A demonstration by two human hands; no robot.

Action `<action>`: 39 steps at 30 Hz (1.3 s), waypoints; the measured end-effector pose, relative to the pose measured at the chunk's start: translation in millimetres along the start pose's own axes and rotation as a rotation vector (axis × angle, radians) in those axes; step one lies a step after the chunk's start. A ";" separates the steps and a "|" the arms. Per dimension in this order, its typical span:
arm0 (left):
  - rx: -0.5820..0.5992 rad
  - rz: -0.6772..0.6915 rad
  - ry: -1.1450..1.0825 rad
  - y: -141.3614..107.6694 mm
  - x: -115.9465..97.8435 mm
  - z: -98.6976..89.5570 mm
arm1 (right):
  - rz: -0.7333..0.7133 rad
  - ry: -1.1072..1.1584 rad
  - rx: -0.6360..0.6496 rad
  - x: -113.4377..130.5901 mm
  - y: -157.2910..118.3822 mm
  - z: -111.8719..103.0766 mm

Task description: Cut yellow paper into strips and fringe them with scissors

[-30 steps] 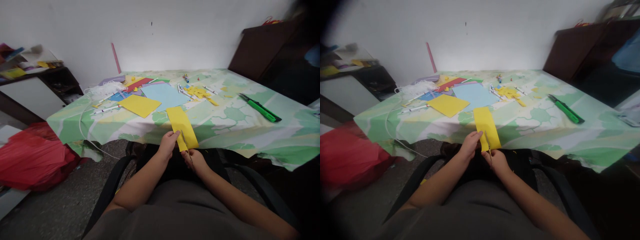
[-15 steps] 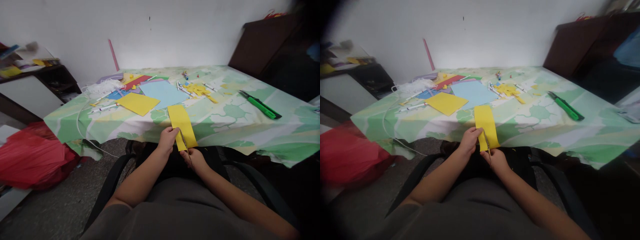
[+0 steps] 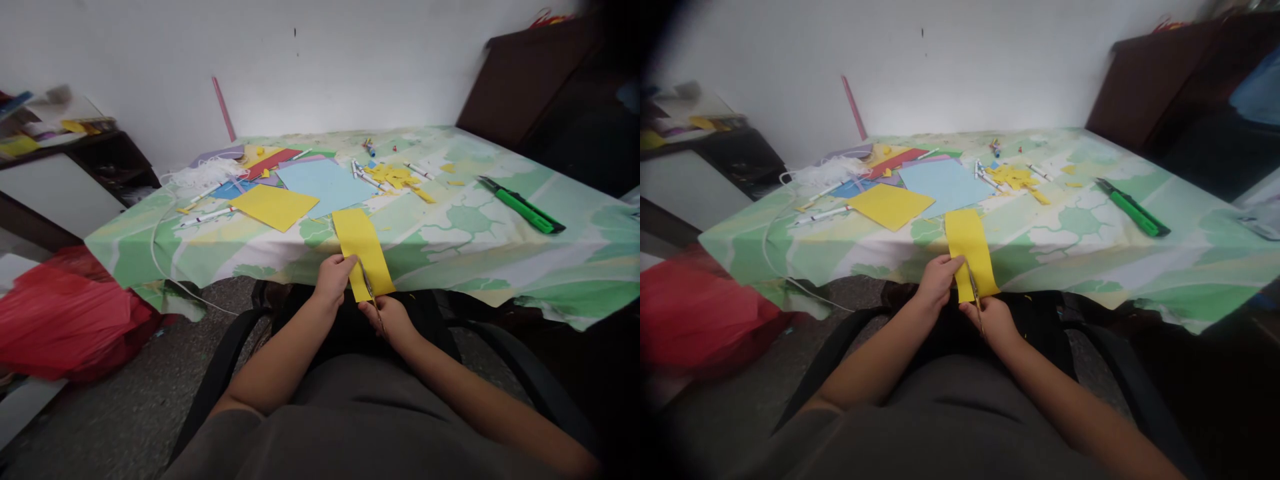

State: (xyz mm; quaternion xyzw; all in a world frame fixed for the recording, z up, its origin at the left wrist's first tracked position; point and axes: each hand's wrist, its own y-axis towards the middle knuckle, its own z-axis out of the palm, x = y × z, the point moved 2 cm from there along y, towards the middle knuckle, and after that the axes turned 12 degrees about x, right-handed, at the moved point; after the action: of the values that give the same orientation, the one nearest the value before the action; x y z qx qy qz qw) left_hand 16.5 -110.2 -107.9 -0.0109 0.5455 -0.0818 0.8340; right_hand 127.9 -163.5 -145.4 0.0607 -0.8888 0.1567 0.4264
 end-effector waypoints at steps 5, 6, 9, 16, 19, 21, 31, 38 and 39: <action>0.014 0.008 0.003 0.0 0.3 0.2 | -0.005 -0.017 0.001 0.4 0.2 0.2; 0.015 0.009 0.003 0.0 -0.1 0.4 | -0.006 -0.018 -0.001 0.7 0.1 -0.1; 0.014 0.008 0.008 -0.5 -1.8 1.3 | -0.007 -0.016 -0.007 2.6 -0.5 -1.9; 0.011 0.017 -0.001 -2.8 -2.8 3.9 | -0.041 -0.004 -0.010 9.9 -4.3 -6.9; 0.011 0.019 -0.003 -4.6 -3.5 5.8 | -0.055 0.009 -0.012 10.4 -5.3 -6.9; 0.013 0.025 0.000 -5.5 -4.0 7.3 | -0.061 0.023 -0.013 9.5 -5.3 -6.5; 0.065 0.049 0.014 4.7 -17.0 15.5 | -0.152 0.151 -0.039 -0.9 1.6 -12.7; 0.193 0.040 0.078 23.8 -59.1 39.8 | -0.361 0.338 -0.113 -19.5 -20.3 -22.6; 0.253 0.036 0.092 29.0 -65.7 46.7 | -0.401 0.397 -0.179 -21.4 -23.8 -27.9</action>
State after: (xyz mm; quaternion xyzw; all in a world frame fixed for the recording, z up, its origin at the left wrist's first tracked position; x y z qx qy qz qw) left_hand 37.0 -75.2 -32.5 0.1077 0.5688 -0.1354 0.8040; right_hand 167.7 -177.2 -140.3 0.1657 -0.7686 -0.0008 0.6178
